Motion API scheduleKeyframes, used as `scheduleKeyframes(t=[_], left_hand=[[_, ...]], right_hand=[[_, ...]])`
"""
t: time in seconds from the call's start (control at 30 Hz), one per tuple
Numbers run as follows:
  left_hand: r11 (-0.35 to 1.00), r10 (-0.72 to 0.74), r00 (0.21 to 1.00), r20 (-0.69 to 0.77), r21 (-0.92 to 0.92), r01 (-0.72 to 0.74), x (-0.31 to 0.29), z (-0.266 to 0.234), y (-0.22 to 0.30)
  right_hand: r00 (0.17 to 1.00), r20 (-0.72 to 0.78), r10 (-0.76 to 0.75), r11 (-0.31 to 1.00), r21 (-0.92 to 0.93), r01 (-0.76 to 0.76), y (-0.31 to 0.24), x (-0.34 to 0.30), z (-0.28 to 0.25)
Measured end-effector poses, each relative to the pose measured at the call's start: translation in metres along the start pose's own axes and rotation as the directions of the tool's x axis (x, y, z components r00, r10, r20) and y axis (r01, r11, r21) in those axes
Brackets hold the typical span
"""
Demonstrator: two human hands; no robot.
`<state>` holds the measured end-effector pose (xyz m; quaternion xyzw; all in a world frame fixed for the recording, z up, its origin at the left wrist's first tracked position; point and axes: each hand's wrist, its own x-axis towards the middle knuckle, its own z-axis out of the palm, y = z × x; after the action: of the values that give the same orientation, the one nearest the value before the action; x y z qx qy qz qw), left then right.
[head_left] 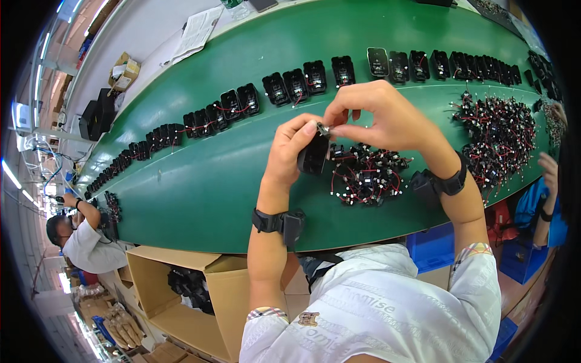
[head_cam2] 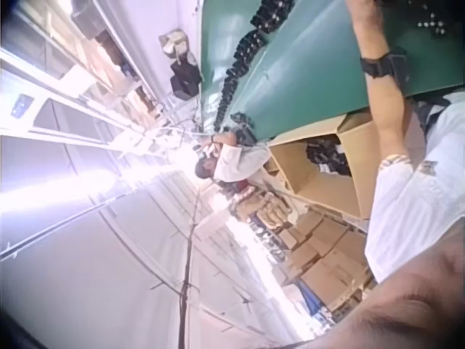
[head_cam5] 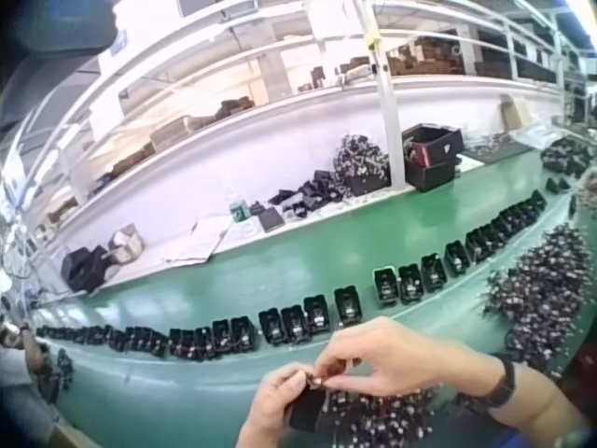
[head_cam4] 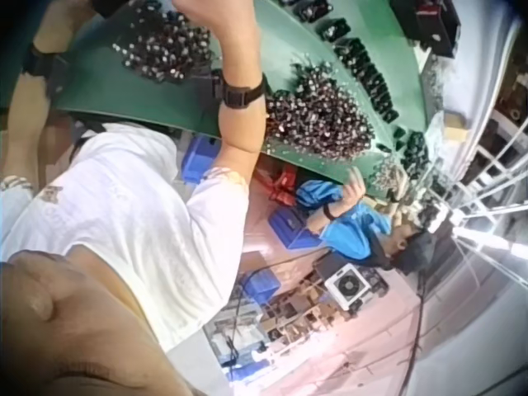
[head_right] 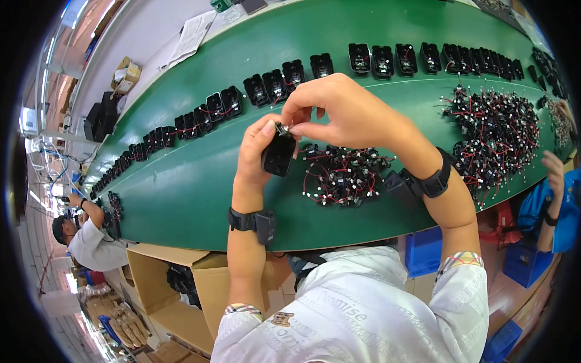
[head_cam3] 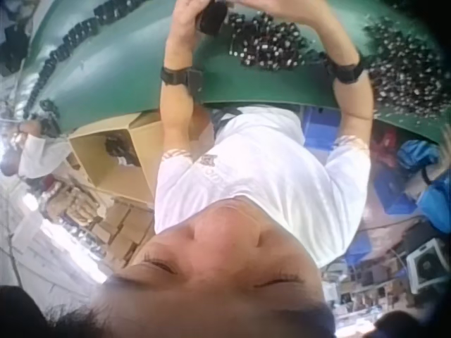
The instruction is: Assembling electronic components by inserting circuit boards and wiring into plastic housings at a factory workbench.
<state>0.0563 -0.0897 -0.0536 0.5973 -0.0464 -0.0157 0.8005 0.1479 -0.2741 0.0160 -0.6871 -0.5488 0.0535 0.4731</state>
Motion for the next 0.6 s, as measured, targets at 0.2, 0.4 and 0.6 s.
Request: scheduleKeyframes(t=[0.2,0.4,0.6], left_hand=[[0.994,0.002,0.999,0.053,-0.106,0.004,0.003,-0.001,-0.003],[0.962,0.014,0.999,0.039,-0.271,-0.003,0.003,0.003,0.001],[0.921,0.174,0.985,0.017,-0.357,-0.157,0.003,0.008,0.002]], right_hand=[[0.998,-0.069,0.001,1.0,0.029,0.001,0.004,0.001,0.009],[0.996,-0.088,0.012,1.0,-0.018,-0.013,0.002,-0.003,0.007],[0.997,-0.069,-0.019,0.999,0.036,0.021,-0.003,-0.005,0.017]])
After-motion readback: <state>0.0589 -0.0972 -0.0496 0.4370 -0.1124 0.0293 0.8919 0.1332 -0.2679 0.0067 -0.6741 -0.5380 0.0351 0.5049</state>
